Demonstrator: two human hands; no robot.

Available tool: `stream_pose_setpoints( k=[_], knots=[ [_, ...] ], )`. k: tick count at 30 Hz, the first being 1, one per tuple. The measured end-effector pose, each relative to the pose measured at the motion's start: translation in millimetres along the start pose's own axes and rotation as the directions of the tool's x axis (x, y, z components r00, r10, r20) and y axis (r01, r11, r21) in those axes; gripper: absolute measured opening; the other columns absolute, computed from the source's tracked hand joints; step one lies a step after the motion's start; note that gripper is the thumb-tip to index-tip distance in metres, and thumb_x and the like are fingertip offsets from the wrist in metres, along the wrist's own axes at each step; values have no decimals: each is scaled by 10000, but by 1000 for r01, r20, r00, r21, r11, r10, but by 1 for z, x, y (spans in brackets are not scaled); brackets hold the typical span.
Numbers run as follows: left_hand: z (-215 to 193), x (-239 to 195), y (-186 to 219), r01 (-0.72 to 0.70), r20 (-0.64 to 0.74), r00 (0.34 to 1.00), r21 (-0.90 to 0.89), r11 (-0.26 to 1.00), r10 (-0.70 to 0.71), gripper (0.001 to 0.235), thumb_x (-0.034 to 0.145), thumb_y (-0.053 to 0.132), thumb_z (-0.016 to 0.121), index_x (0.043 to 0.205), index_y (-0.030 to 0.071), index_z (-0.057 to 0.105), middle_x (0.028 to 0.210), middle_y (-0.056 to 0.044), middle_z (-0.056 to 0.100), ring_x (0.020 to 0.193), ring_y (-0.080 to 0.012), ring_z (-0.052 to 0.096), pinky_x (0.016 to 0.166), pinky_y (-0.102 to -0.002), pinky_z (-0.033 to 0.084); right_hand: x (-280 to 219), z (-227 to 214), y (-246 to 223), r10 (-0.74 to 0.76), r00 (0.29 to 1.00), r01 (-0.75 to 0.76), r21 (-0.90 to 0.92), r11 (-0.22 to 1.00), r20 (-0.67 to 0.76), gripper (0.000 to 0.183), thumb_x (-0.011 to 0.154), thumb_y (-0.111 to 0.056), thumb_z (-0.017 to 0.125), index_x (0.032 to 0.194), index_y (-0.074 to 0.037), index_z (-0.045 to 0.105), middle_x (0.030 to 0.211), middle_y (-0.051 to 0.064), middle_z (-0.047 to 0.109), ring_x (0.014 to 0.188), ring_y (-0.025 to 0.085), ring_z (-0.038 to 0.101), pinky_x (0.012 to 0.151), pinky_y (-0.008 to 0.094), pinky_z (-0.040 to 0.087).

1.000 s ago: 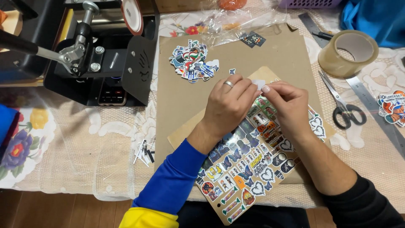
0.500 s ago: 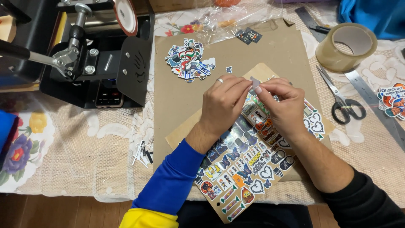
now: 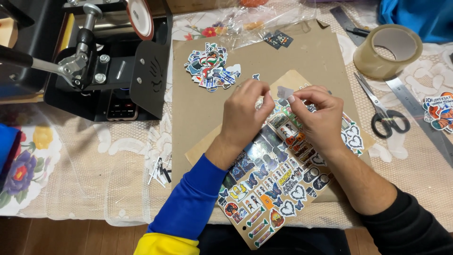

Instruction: Peeling small decorative stickers from a backing sheet and applying them to a cardboard surface.

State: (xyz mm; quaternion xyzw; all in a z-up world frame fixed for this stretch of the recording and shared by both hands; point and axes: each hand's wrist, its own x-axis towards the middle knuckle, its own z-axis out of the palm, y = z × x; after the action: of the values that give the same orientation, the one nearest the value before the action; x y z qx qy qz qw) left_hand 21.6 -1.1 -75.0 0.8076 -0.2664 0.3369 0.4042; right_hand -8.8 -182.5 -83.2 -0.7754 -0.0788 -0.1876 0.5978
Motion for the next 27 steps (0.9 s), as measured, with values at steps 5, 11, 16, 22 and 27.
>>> stream_pose_setpoints(
  k=[5, 11, 16, 22, 27],
  knots=[
    [-10, 10, 10, 260, 72, 965, -372, 891, -252, 141, 992, 203, 619, 1008, 81, 688, 869, -65, 683, 867, -208, 711, 682, -283, 607, 2, 0, 0, 42, 999, -42, 56, 998, 10, 78, 966, -127, 729, 979, -53, 752, 860, 98, 694, 918, 168, 508, 821, 312, 436],
    [11, -4, -2, 540, 317, 842, -517, 665, -437, 117, 903, 204, 732, 962, 108, 764, 801, -44, 738, 770, -131, 715, 592, -249, 597, 6, -2, -6, -45, 998, 48, -64, 997, 46, 89, 970, -145, 721, 932, -66, 741, 816, 81, 660, 914, 209, 527, 855, 344, 425],
    [13, -3, 7, 663, 385, 746, -510, 548, -544, 123, 869, 221, 750, 950, 134, 784, 760, -51, 747, 674, -125, 722, 503, -224, 582, 7, -7, -24, -498, 867, 455, -380, 805, -18, 65, 952, -27, 793, 995, -16, 746, 862, 122, 635, 896, 290, 519, 874, 416, 407],
    [10, -3, 19, 663, 324, 740, -494, 562, -589, 126, 855, 211, 751, 949, 139, 794, 747, -26, 753, 666, -69, 694, 513, -208, 580, 6, -6, -19, -756, 643, 643, -622, 446, 122, 112, 882, -65, 850, 895, -151, 780, 864, 6, 647, 836, 239, 547, 847, 395, 420],
    [4, -1, 23, 474, 186, 879, -439, 763, -439, 85, 843, 134, 765, 920, 128, 798, 734, -56, 761, 717, -177, 755, 586, -233, 602, 6, -5, -24, -729, 673, 621, -629, 468, 122, 117, 869, -74, 855, 871, -161, 777, 845, -10, 641, 833, 231, 559, 743, 368, 410]
  ],
)
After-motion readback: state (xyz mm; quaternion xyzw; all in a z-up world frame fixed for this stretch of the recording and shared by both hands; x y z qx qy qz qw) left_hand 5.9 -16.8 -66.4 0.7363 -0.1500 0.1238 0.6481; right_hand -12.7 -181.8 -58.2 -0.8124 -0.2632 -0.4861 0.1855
